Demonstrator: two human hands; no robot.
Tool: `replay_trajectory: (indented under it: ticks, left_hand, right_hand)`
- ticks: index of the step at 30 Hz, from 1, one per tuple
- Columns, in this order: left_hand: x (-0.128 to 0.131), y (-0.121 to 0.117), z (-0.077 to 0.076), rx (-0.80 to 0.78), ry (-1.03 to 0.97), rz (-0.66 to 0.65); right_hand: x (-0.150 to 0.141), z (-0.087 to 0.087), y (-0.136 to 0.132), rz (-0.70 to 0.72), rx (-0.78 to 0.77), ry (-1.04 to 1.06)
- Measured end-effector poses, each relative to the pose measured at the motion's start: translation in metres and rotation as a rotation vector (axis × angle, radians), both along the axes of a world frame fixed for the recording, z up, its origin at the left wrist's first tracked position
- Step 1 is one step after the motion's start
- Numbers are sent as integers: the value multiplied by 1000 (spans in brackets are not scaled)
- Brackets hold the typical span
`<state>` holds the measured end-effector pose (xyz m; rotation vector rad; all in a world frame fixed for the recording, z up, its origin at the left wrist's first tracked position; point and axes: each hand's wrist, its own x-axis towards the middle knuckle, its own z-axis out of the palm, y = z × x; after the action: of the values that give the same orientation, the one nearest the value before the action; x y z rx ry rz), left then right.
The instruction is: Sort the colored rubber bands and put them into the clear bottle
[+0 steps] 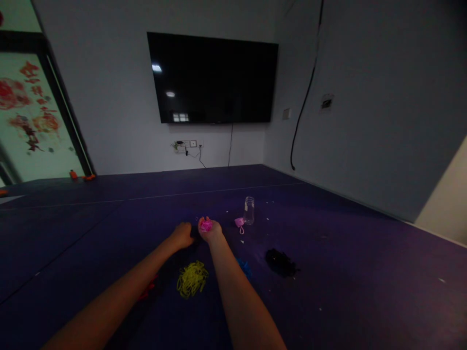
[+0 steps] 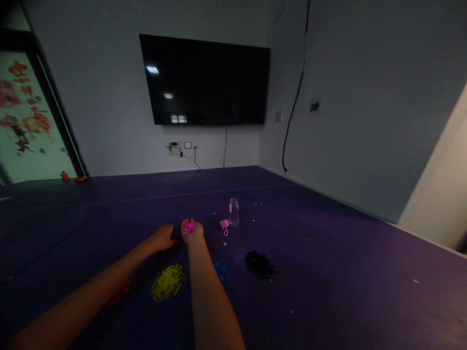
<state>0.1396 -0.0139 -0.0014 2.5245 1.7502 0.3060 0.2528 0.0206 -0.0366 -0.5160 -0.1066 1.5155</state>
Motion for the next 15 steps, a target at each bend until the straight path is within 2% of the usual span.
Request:
replay_trajectory:
  ticks: [3, 7, 15]
  left_hand:
    - [4, -2, -1, 1, 60, -2]
    - [9, -1, 1, -10, 120, -8]
    - [17, 1, -7, -39, 163, -12]
  right_hand:
    - [0, 3, -2, 26, -94, 64]
    - [0, 7, -4, 40, -146, 109]
    - [-2, 4, -2, 23, -99, 94]
